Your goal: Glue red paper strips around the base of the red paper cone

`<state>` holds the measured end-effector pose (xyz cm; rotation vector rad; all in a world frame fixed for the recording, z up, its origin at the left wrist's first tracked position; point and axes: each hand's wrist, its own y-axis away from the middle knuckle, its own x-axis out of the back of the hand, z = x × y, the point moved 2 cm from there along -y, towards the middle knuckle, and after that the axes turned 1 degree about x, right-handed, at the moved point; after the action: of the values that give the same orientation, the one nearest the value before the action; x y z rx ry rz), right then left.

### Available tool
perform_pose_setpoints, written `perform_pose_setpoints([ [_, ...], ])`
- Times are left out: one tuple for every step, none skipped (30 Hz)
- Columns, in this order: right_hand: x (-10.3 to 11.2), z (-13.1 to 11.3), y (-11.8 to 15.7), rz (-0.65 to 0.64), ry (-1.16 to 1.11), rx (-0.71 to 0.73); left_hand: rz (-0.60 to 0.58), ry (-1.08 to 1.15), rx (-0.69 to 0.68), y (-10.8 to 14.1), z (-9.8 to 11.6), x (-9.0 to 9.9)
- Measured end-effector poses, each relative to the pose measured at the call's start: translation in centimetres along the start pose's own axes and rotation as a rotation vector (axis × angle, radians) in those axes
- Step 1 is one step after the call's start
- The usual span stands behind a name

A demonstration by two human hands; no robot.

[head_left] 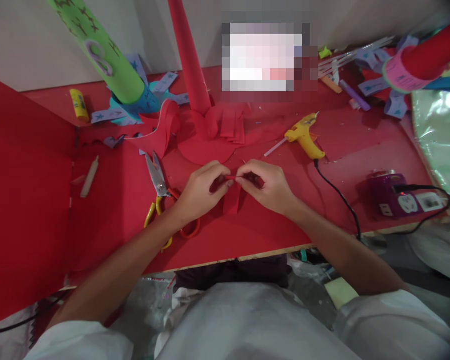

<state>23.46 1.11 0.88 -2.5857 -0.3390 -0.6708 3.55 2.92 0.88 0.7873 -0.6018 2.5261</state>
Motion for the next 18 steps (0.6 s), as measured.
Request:
perform_pose_setpoints([
  [-0.01, 0.03, -0.01, 0.001, -0.007, -0.001, 0.004, 0.005, -0.002, 0.00, 0.01, 0.03],
  [-0.04, 0.07, -0.02, -0.001, -0.011, -0.002, 0.006, 0.008, -0.005, 0.01, 0.02, 0.06],
  [-0.06, 0.10, -0.03, -0.007, -0.011, -0.002, 0.006, 0.009, -0.007, 0.03, 0.03, 0.10],
  [-0.09, 0.13, -0.03, -0.013, -0.005, -0.001, 0.005, 0.008, -0.009, 0.04, 0.05, 0.13],
  [-0.11, 0.14, -0.03, -0.019, 0.003, 0.003, 0.002, 0.005, -0.012, 0.06, 0.07, 0.15],
  [-0.11, 0.12, -0.02, -0.024, 0.013, 0.011, -0.001, 0.001, -0.017, 0.07, 0.10, 0.17],
  [-0.11, 0.10, 0.00, -0.026, 0.021, 0.020, -0.003, -0.002, -0.026, 0.07, 0.13, 0.17],
  [-0.09, 0.06, 0.01, -0.028, 0.025, 0.031, -0.003, -0.004, -0.036, 0.08, 0.16, 0.17],
  [-0.07, 0.02, 0.03, -0.027, 0.026, 0.043, -0.002, -0.006, -0.047, 0.08, 0.18, 0.15],
  [-0.04, -0.01, 0.05, -0.024, 0.026, 0.055, 0.001, -0.007, -0.057, 0.08, 0.20, 0.13],
  [-0.02, -0.02, 0.07, -0.019, 0.025, 0.066, 0.007, -0.009, -0.067, 0.08, 0.20, 0.09],
  [0.00, -0.02, 0.08, -0.013, 0.025, 0.075, 0.012, -0.012, -0.078, 0.08, 0.21, 0.06],
  [0.00, 0.00, 0.09, -0.006, 0.024, 0.083, 0.018, -0.015, -0.090, 0.09, 0.21, 0.03],
  [0.00, 0.02, 0.10, 0.002, 0.024, 0.090, 0.023, -0.016, -0.102, 0.09, 0.22, 0.00],
  [-0.01, 0.05, 0.09, 0.009, 0.024, 0.094, 0.026, -0.017, -0.114, 0.09, 0.22, -0.01],
  [-0.03, 0.06, 0.09, 0.015, 0.023, 0.099, 0.029, -0.017, -0.122, 0.09, 0.23, -0.02],
  [-0.05, 0.06, 0.08, 0.021, 0.020, 0.101, 0.031, -0.017, -0.126, 0.09, 0.23, 0.00],
  [-0.06, 0.05, 0.07, 0.026, 0.018, 0.100, 0.035, -0.017, -0.126, 0.08, 0.24, 0.03],
])
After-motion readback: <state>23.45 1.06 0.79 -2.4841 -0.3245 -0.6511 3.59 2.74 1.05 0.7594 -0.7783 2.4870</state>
